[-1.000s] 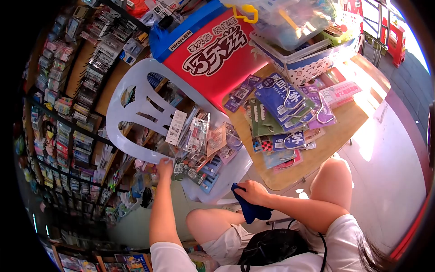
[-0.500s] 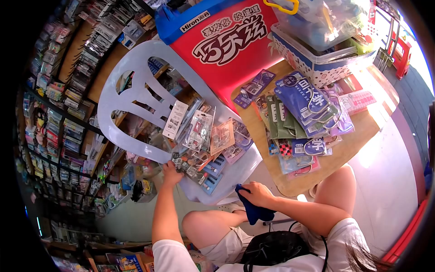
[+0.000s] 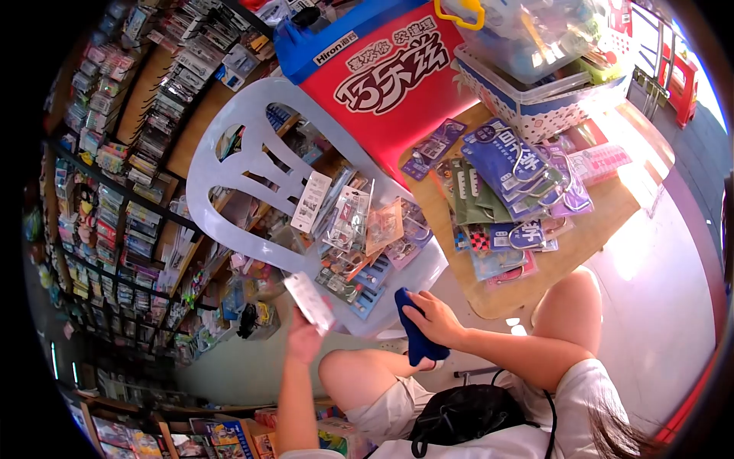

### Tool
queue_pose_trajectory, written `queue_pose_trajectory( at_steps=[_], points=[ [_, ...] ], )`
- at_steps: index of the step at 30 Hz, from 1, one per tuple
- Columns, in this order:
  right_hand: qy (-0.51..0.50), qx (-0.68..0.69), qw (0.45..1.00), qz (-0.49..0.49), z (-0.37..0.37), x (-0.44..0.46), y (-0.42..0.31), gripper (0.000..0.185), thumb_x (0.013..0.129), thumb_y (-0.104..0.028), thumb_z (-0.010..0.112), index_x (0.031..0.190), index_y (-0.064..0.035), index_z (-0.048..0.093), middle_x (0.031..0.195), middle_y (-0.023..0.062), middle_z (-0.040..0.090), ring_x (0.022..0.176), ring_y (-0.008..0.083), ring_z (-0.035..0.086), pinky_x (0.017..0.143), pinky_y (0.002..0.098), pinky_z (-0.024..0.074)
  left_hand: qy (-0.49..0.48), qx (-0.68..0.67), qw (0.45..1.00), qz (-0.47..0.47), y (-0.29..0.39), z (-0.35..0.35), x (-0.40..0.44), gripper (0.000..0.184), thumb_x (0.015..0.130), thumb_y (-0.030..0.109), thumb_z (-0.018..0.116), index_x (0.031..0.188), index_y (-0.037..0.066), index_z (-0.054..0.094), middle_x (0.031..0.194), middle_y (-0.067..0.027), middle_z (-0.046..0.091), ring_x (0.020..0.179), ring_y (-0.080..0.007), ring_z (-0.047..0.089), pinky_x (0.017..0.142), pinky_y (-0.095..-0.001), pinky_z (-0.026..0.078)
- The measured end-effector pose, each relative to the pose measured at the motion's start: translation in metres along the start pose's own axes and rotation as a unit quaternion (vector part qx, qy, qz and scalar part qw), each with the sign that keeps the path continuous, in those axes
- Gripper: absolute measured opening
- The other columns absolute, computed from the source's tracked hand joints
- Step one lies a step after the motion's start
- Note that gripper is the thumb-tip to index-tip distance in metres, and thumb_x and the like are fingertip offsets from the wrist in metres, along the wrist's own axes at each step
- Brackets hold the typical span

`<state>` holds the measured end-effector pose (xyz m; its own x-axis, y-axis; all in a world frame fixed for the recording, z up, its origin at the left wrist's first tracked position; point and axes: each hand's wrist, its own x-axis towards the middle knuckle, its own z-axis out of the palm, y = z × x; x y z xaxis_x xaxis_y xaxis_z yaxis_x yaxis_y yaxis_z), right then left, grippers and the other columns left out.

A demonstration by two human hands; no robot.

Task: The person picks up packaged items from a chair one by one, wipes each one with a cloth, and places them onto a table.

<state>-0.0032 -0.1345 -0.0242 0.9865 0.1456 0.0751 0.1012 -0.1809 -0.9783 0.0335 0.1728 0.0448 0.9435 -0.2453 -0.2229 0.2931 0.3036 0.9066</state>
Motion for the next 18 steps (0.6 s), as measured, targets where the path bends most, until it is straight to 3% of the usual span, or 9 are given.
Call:
queue_pose_trajectory(
  at_steps=[2, 4, 6, 7, 9, 10, 13, 14, 18],
  points=[
    [0.014, 0.021, 1.0, -0.014, -0.003, -0.003, -0.012, 0.036, 0.09, -0.026, 0.051, 0.117, -0.0021, 0.05, 0.095, 0.0168, 0.051, 0.086, 0.0361, 0.054, 0.074, 0.039, 0.0449, -0.094, -0.02, 0.995, 0.005, -0.027, 0.062, -0.013, 0.09, 0.068, -0.001, 0.053, 0.145, 0.017, 0.01, 0.143, -0.0177, 0.027, 0.131, -0.0335, 0.03, 0.106, -0.0502, 0.027],
    [0.053, 0.009, 0.994, -0.093, 0.004, -0.007, -0.008, 0.041, 0.088, -0.026, 0.052, 0.12, -0.0004, 0.047, 0.093, 0.0172, 0.049, 0.082, 0.0376, 0.054, 0.068, 0.0409, 0.0449, -0.103, -0.048, 0.992, -0.047, -0.057, 0.11, -0.025, 0.088, 0.069, -0.002, 0.053, 0.145, 0.011, 0.01, 0.142, -0.0183, 0.029, 0.131, -0.0336, 0.029, 0.109, -0.045, 0.022],
    [0.08, -0.041, 0.989, -0.118, 0.01, -0.019, -0.01, 0.041, 0.087, -0.025, 0.054, 0.119, 0.0005, 0.048, 0.092, 0.0177, 0.048, 0.083, 0.0384, 0.053, 0.068, 0.0406, 0.0454, -0.071, -0.001, 0.997, -0.035, -0.093, 0.153, -0.03, 0.072, 0.083, 0.013, 0.052, 0.144, 0.007, 0.013, 0.141, -0.0185, 0.03, 0.132, -0.0331, 0.028, 0.109, -0.0432, 0.022],
    [0.055, -0.076, 0.993, -0.072, 0.006, -0.025, -0.012, 0.042, 0.085, -0.024, 0.056, 0.12, -0.0005, 0.048, 0.093, 0.0174, 0.047, 0.081, 0.0358, 0.055, 0.067, 0.0397, 0.0463, -0.066, -0.065, 0.995, -0.044, -0.1, 0.159, -0.024, 0.069, 0.086, 0.023, 0.049, 0.143, 0.007, 0.013, 0.141, -0.018, 0.03, 0.131, -0.033, 0.029, 0.108, -0.0429, 0.023],
    [0.035, -0.111, 0.982, -0.147, 0.004, -0.035, -0.011, 0.043, 0.084, -0.023, 0.058, 0.12, -0.0016, 0.048, 0.093, 0.0165, 0.047, 0.08, 0.0333, 0.055, 0.066, 0.0389, 0.0466, -0.052, -0.191, 0.978, -0.065, -0.11, 0.162, -0.009, 0.067, 0.093, 0.042, 0.041, 0.143, 0.006, 0.015, 0.14, -0.0171, 0.032, 0.129, -0.0327, 0.032, 0.107, -0.0422, 0.026],
    [0.025, -0.13, 0.974, -0.186, 0.002, -0.038, -0.012, 0.044, 0.083, -0.023, 0.058, 0.12, -0.0021, 0.048, 0.093, 0.016, 0.047, 0.079, 0.0321, 0.056, 0.065, 0.0385, 0.0468, -0.039, -0.07, 0.996, -0.05, -0.109, 0.165, -0.002, 0.08, 0.088, 0.065, 0.027, 0.142, 0.007, 0.019, 0.139, -0.0162, 0.034, 0.125, -0.035, 0.037, 0.104, -0.044, 0.03],
    [0.022, -0.12, 0.97, -0.212, -0.001, -0.043, -0.016, 0.045, 0.081, -0.024, 0.06, 0.12, -0.0036, 0.05, 0.089, 0.0128, 0.048, 0.076, 0.0295, 0.056, 0.062, 0.0371, 0.0466, -0.041, -0.1, 0.992, -0.068, -0.102, 0.181, 0.004, 0.084, 0.085, 0.07, 0.023, 0.139, 0.005, 0.026, 0.138, -0.0161, 0.036, 0.119, -0.0405, 0.042, 0.1, -0.0483, 0.033],
    [0.036, -0.125, 0.969, -0.209, -0.005, -0.037, -0.017, 0.045, 0.08, -0.023, 0.061, 0.12, -0.0037, 0.05, 0.088, 0.0118, 0.047, 0.074, 0.0287, 0.056, 0.06, 0.0366, 0.0464, -0.082, -0.095, 0.991, -0.056, -0.101, 0.186, 0.005, 0.086, 0.084, 0.07, 0.025, 0.14, 0.005, 0.021, 0.138, -0.0147, 0.034, 0.125, -0.033, 0.037, 0.104, -0.0424, 0.031],
    [0.088, -0.12, 0.981, -0.127, -0.022, -0.021, -0.026, 0.041, 0.08, -0.023, 0.059, 0.118, -0.0086, 0.055, 0.089, 0.0137, 0.049, 0.076, 0.0307, 0.055, 0.063, 0.0394, 0.0467, -0.043, -0.044, 0.995, -0.078, -0.121, 0.177, 0.0, 0.073, 0.089, 0.059, 0.027, 0.14, 0.007, 0.019, 0.139, -0.0113, 0.033, 0.127, -0.0237, 0.035, 0.104, -0.0383, 0.032]
  ],
)
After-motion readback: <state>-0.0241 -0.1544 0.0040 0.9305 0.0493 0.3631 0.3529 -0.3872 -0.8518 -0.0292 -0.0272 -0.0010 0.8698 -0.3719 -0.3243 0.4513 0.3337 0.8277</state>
